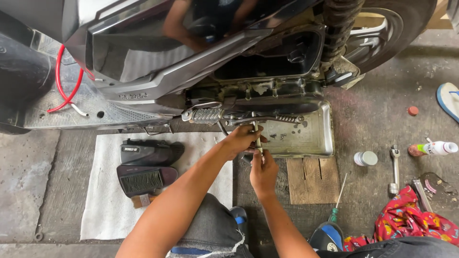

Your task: Using a socket wrench to loosen or tighten bolts on a motorcycle engine casing

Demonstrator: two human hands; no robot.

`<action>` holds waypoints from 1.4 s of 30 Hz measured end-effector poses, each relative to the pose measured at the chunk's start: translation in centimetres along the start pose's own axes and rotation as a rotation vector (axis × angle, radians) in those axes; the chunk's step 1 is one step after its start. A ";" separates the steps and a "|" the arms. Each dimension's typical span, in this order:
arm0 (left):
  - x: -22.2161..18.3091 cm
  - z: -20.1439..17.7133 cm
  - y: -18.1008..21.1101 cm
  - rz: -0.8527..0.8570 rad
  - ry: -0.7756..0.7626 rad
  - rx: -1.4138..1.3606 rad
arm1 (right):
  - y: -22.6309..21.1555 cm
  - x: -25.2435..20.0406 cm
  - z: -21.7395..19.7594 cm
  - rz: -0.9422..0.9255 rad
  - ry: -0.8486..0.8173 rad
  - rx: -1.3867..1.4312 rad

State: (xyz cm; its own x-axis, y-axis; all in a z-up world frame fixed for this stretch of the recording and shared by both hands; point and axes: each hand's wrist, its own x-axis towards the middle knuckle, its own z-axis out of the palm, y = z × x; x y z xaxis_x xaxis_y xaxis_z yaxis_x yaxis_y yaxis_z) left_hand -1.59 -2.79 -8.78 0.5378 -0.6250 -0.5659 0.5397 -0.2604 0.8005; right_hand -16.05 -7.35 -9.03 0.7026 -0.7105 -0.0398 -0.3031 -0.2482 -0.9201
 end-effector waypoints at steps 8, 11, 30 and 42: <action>1.0 0.2 -0.5 0.029 0.029 -0.108 | -1.8 -0.1 -0.2 -0.084 0.094 -0.159; 0.4 0.1 0.0 0.017 0.003 -0.160 | -2.0 0.1 -0.2 -0.114 0.112 -0.183; 0.6 -2.2 -1.2 -0.034 -0.013 0.060 | 5.1 6.9 -7.1 -0.393 -1.113 -0.447; -1.5 0.6 0.8 -0.052 0.089 -0.057 | 30.0 22.8 -47.4 0.341 -0.076 -0.851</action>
State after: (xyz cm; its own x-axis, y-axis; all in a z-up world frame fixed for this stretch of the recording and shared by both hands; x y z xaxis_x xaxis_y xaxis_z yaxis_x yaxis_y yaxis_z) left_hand -2.37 -2.46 -7.19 0.5622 -0.5433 -0.6235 0.6031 -0.2465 0.7586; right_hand -39.62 -62.22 -19.10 0.5191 -0.7968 -0.3093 -0.8523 -0.4553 -0.2574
